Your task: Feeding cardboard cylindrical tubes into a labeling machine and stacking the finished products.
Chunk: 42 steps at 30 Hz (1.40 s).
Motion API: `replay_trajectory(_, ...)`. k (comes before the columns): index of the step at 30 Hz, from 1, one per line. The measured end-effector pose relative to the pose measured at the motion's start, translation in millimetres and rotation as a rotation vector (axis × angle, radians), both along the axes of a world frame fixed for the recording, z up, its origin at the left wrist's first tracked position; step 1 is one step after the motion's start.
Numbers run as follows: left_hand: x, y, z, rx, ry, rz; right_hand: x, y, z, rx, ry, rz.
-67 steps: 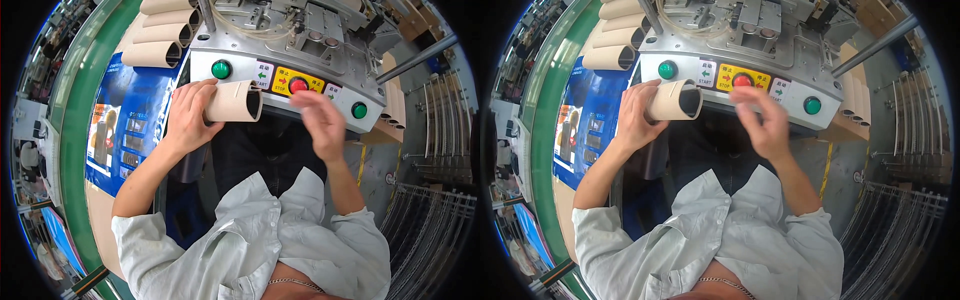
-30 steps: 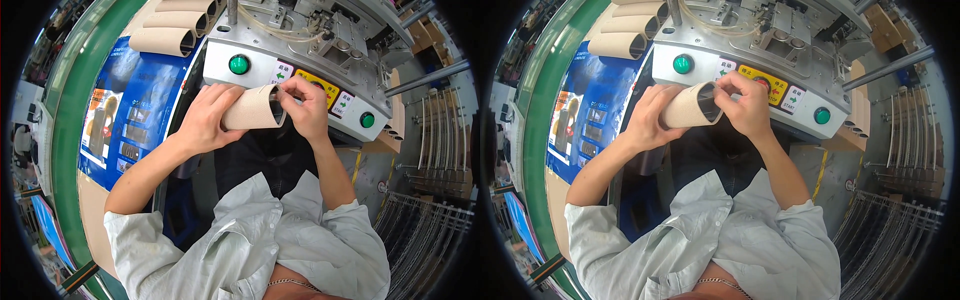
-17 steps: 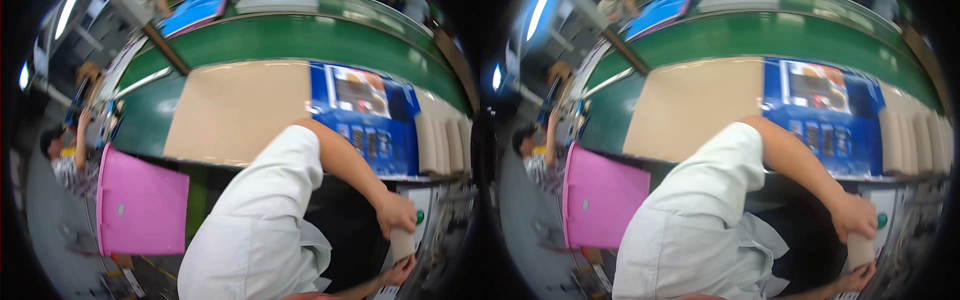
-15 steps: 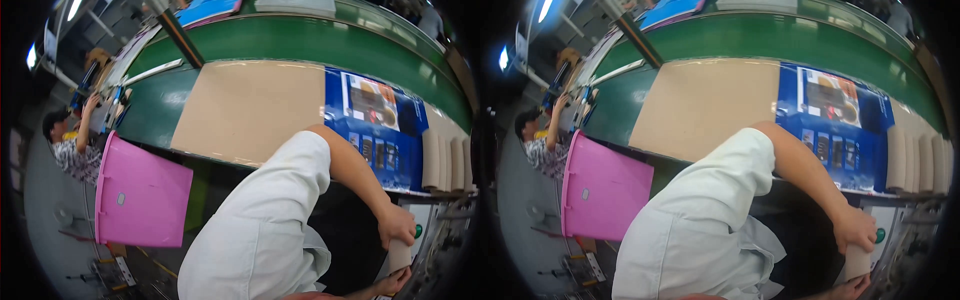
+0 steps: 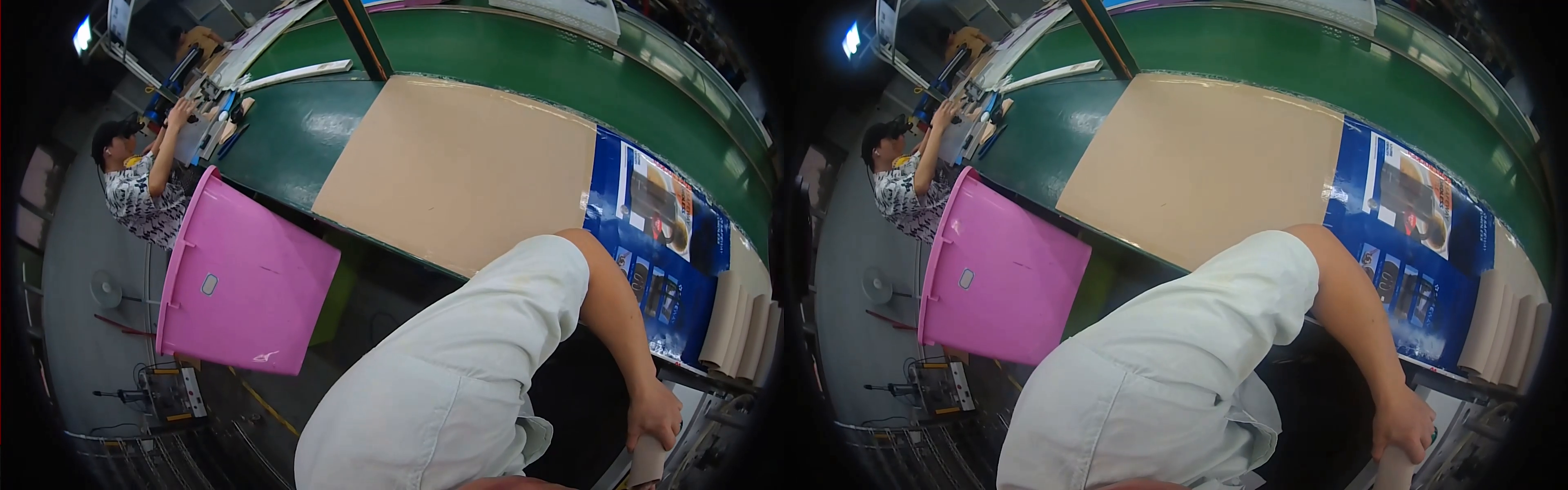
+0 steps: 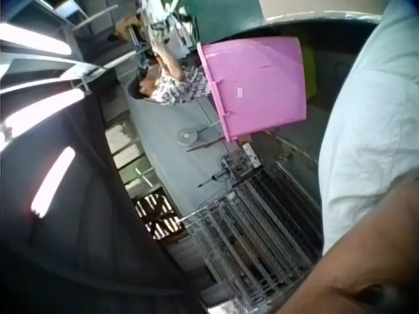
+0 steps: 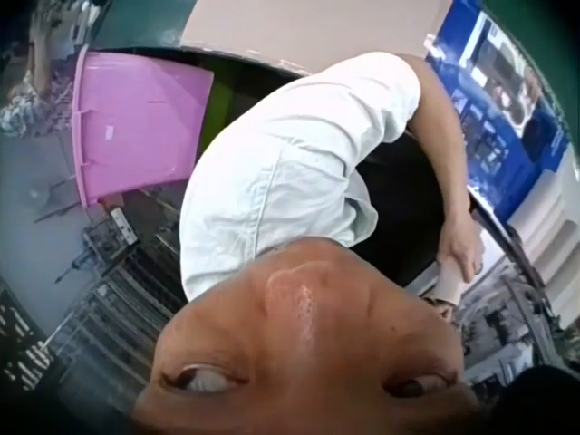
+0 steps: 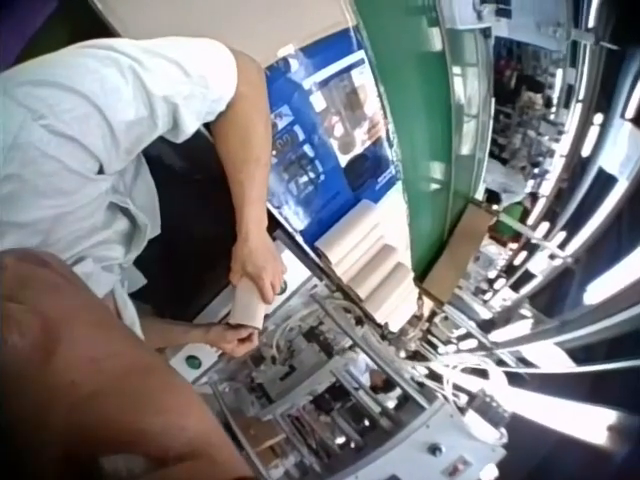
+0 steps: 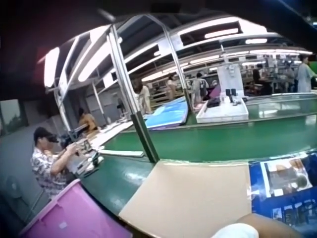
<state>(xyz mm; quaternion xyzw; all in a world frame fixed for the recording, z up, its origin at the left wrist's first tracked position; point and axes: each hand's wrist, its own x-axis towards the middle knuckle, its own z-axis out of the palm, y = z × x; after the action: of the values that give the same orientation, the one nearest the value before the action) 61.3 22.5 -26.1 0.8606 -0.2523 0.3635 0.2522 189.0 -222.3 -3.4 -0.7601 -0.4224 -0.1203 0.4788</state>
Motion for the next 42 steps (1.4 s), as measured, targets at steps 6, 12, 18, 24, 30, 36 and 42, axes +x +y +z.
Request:
replay_trajectory(6, -6.2, 5.9, 5.9, -0.152, 0.102, 0.021, -2.3, -5.7, 2.4, 0.189, -0.050, 0.057)
replay_trajectory(12, 10.1, 13.7, 33.1, -1.088, 0.137, -0.134, 10.2, -0.1, -30.4, 0.345, 0.689, 0.138)
replay_trajectory(18, -27.0, 37.1, 98.0, -1.980, 0.321, -0.474, -106.5, 51.4, -32.3, 0.290, 1.326, 0.742)
replay_trajectory(24, -57.7, 68.7, 121.4, -1.881, 0.311, -0.582, -138.8, 118.9, 6.7, 0.429, 1.478, 0.885)
replay_trajectory(30, -44.5, 70.9, 115.0, -1.853, 0.384, -0.645, -132.0, 133.5, 31.9, 0.521, 1.411, 0.887)
replay_trajectory(36, -46.0, 55.1, 120.6, -1.828, 0.319, -0.277, -119.1, 145.4, 39.6, 0.444, 1.293, 0.731)
replay_trajectory(42, -50.6, 51.9, 123.2, -1.888, 0.271, -0.110, -91.8, 144.5, 47.6, 0.310, 1.215, 0.586)
